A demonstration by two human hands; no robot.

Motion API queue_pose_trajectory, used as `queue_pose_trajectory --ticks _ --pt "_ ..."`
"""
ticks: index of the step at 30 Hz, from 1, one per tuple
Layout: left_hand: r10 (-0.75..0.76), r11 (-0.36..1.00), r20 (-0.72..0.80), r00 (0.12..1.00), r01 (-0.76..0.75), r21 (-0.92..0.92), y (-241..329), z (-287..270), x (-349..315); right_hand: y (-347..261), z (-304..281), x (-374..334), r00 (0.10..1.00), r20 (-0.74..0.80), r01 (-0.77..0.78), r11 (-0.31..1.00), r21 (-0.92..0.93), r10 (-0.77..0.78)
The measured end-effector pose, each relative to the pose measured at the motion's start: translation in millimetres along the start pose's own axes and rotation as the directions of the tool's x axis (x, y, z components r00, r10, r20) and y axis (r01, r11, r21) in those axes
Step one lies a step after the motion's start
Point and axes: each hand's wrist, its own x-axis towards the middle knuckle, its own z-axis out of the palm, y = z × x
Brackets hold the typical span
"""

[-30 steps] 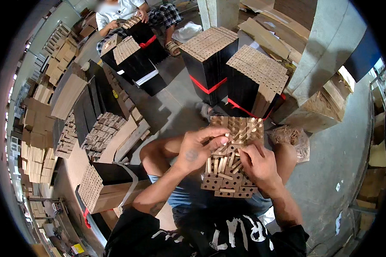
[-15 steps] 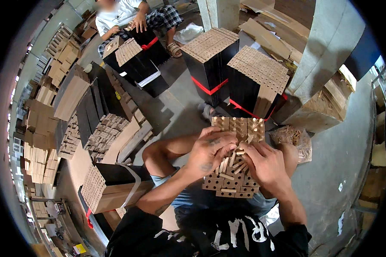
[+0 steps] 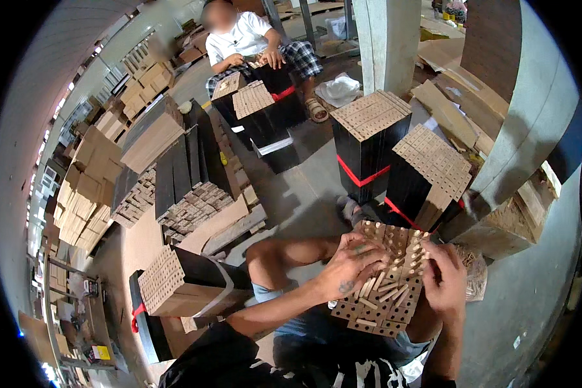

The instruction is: The person sits on the floor and inserts small wooden dowels into a perforated wooden board held on their lap. They pick up dowels from a nearby pile and place them into the holes one by one, filling the board systematically.

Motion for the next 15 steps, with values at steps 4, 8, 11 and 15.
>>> queue_pose_trajectory --ticks 4,8,11,15 --pt "0.001 1.0 0.064 0.998 -0.002 0.014 1.6 -0.6 4.8 15.1 -3.3 -8.8 0.979 -0.192 -0.028 0.972 0.234 0.074" --pt "-0.027 0.995 -0.002 1.0 0.027 0.099 4.0 -2.1 1.8 19.4 1.3 -16.8 0.967 -0.232 -0.057 0.98 0.191 0.102" --pt "-0.002 0.995 0.039 0.999 -0.002 0.095 11.2 -8.7 13.7 23.1 7.7 -22.9 0.953 -0.269 -0.053 0.949 0.311 0.142" --pt "-0.023 0.996 0.127 0.992 0.012 0.092 21.2 -23.0 28.4 23.8 9.7 -24.1 0.976 -0.216 0.015 0.999 0.044 -0.005"
